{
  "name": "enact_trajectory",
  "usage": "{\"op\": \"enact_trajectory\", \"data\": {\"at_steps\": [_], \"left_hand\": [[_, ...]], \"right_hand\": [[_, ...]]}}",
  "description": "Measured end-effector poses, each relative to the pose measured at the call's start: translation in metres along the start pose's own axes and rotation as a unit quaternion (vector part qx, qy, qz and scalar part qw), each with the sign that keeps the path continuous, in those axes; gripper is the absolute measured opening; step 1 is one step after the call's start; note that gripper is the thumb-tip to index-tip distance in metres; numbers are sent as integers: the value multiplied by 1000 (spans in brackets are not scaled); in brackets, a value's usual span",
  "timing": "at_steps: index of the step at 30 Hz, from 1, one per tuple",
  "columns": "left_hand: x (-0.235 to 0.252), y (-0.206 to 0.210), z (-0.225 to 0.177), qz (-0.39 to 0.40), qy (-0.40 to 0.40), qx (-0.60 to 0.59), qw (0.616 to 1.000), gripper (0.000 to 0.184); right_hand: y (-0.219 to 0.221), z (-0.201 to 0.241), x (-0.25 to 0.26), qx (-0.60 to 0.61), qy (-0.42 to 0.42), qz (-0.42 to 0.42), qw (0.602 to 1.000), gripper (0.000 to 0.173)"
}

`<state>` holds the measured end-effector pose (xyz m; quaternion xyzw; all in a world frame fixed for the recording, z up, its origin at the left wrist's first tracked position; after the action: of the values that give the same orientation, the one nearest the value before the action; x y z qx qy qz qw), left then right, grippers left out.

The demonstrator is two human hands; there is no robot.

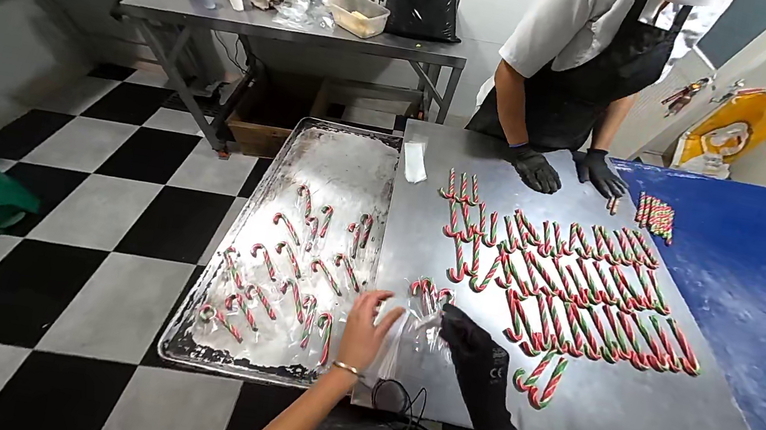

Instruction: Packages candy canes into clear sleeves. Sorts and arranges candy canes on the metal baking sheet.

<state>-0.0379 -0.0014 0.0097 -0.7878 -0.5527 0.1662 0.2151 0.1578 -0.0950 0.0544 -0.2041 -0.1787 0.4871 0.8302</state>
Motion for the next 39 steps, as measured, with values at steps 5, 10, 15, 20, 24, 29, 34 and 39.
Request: {"op": "enact_trajectory", "data": {"at_steps": [5,10,15,20,24,29,34,39], "left_hand": [[28,27,77,101,-109,167,975,54],[30,28,86,98,-92,85,987,34],[20,19,86,71,-127,-7,989,27],[12,3,72,18,-146,-42,988,27],[9,-5,50,-33,-70,-79,994,19],[11,-2,36,0,-22,-59,998,29],[12,-8,26,1,-40,-101,994,28],[5,-17,0,-35,28,-140,989,16]], "right_hand": [[28,-67,8,19,53,-33,998,24],[-2,-81,1,-235,-70,-26,969,68],[-47,-127,80,-391,49,-23,919,52],[-14,-131,102,-458,99,46,882,52],[-5,-114,86,-450,141,43,881,59],[-17,-86,84,-390,119,45,912,48],[-45,-21,62,-38,25,-24,999,31],[-47,43,21,175,-58,-61,981,41]]}}
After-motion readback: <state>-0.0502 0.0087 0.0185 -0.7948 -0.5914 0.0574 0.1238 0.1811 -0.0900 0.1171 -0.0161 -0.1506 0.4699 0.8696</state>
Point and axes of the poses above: each hand's wrist, its own x-axis towards the middle knuckle, its own y-axis out of the palm, z = x × y, the point moved 8 cm from there along x, towards the middle knuckle, and after that the axes turned 4 degrees about x, right-handed, at the moved point
